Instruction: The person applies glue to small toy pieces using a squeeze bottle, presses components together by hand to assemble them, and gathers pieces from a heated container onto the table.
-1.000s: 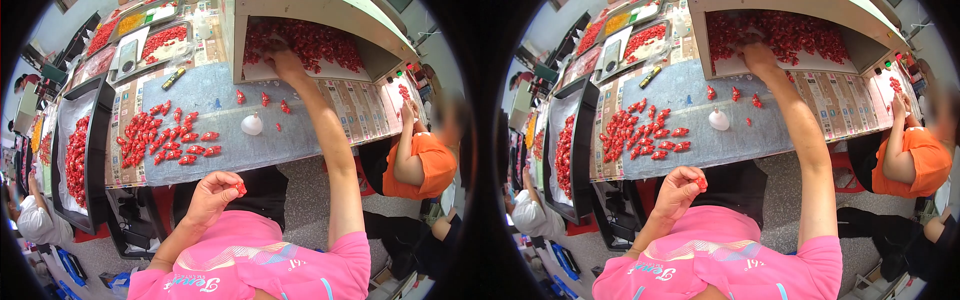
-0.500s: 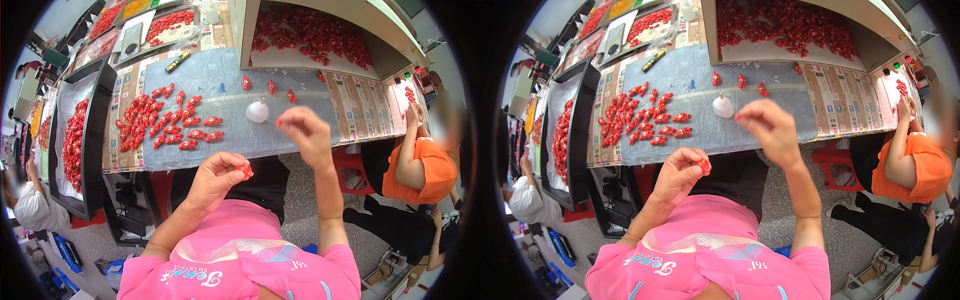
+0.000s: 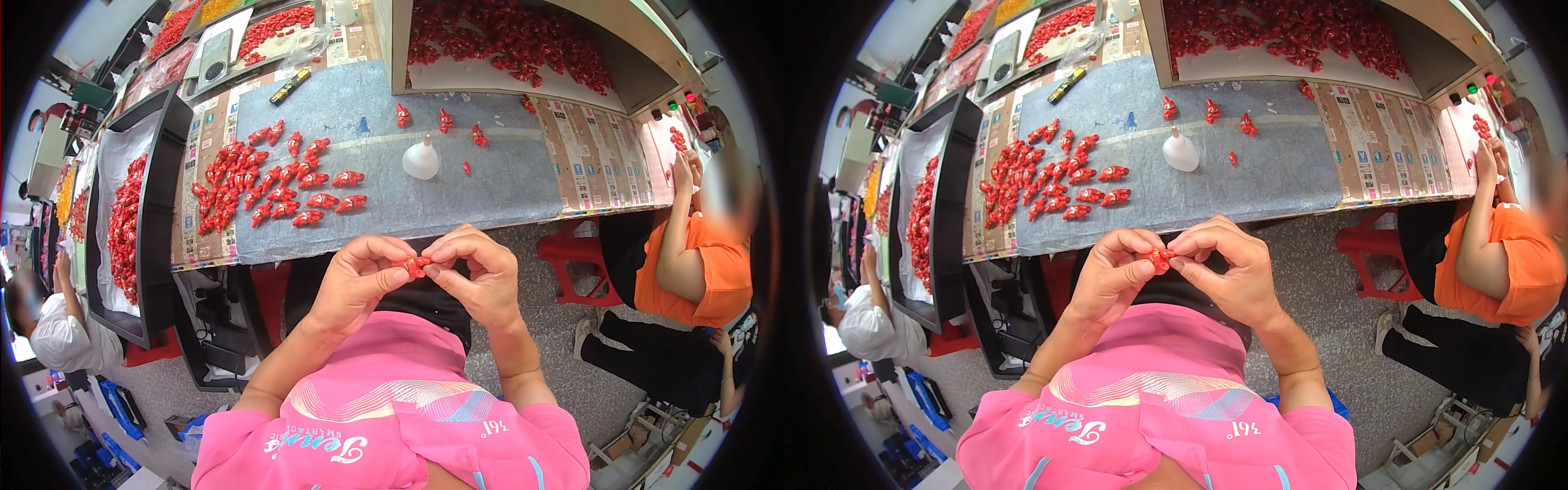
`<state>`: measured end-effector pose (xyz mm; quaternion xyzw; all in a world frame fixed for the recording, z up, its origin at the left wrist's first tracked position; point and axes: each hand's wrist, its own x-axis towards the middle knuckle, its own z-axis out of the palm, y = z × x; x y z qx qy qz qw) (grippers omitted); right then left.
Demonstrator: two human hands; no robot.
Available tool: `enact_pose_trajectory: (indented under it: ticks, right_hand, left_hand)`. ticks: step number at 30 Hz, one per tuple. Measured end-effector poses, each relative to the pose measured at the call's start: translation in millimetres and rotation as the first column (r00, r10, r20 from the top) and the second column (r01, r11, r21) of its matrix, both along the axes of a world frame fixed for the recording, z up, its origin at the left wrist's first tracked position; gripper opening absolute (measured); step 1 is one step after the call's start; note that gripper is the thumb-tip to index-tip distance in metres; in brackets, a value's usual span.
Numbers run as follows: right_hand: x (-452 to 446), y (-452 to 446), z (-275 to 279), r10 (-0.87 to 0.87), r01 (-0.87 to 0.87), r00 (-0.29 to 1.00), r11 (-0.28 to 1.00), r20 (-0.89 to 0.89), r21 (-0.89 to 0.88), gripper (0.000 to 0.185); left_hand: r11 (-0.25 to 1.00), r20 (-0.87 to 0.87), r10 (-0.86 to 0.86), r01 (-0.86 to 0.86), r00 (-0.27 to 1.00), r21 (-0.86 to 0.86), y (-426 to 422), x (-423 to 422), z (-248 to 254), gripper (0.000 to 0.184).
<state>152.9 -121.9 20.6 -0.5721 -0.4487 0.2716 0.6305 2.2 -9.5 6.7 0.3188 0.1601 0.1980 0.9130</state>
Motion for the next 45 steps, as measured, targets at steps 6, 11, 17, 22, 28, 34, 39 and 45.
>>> enact_pose_trajectory:
  ticks: [6,11,17,22,28,34,39,45]
  right_hand:
    - [3,-3,8,-0.015,0.015,0.987,1.000,0.159,0.003,0.018]
    - [5,-7,15,-0.014,0.013,0.957,1.000,0.288,0.006,0.019]
    - [4,-9,16,-0.026,0.019,0.936,1.000,0.351,0.021,0.021]
    - [5,-9,16,-0.006,-0.012,0.925,0.999,0.380,0.045,0.021]
    - [5,-10,17,0.006,-0.026,0.922,0.999,0.388,0.047,0.020]
    - [6,-10,18,-0.002,-0.018,0.926,0.999,0.378,0.050,0.021]
    - [5,-10,17,-0.002,-0.021,0.923,0.998,0.385,0.057,0.023]
    - [6,-10,17,0.029,-0.033,0.949,0.999,0.314,0.009,0.023]
  left_hand:
    - [0.998,-0.003,-0.002,0.002,1.000,0.064,-2,-1,-1,0.017]
    - [0.995,-0.045,0.019,-0.014,0.999,0.102,-5,-3,-3,0.018]
    - [0.991,-0.067,0.025,-0.016,0.997,0.136,-6,-4,-5,0.019]
    - [0.988,-0.065,0.029,-0.019,0.997,0.152,-7,-6,-8,0.021]
    - [0.992,-0.090,0.019,-0.008,0.996,0.127,-9,-6,-5,0.020]
    - [0.992,-0.058,0.022,-0.014,0.998,0.123,-9,-5,-5,0.019]
    - [0.994,-0.057,0.022,-0.016,0.998,0.111,-9,-5,-5,0.019]
    - [0.998,-0.047,0.019,-0.016,0.999,0.057,-8,-5,-1,0.018]
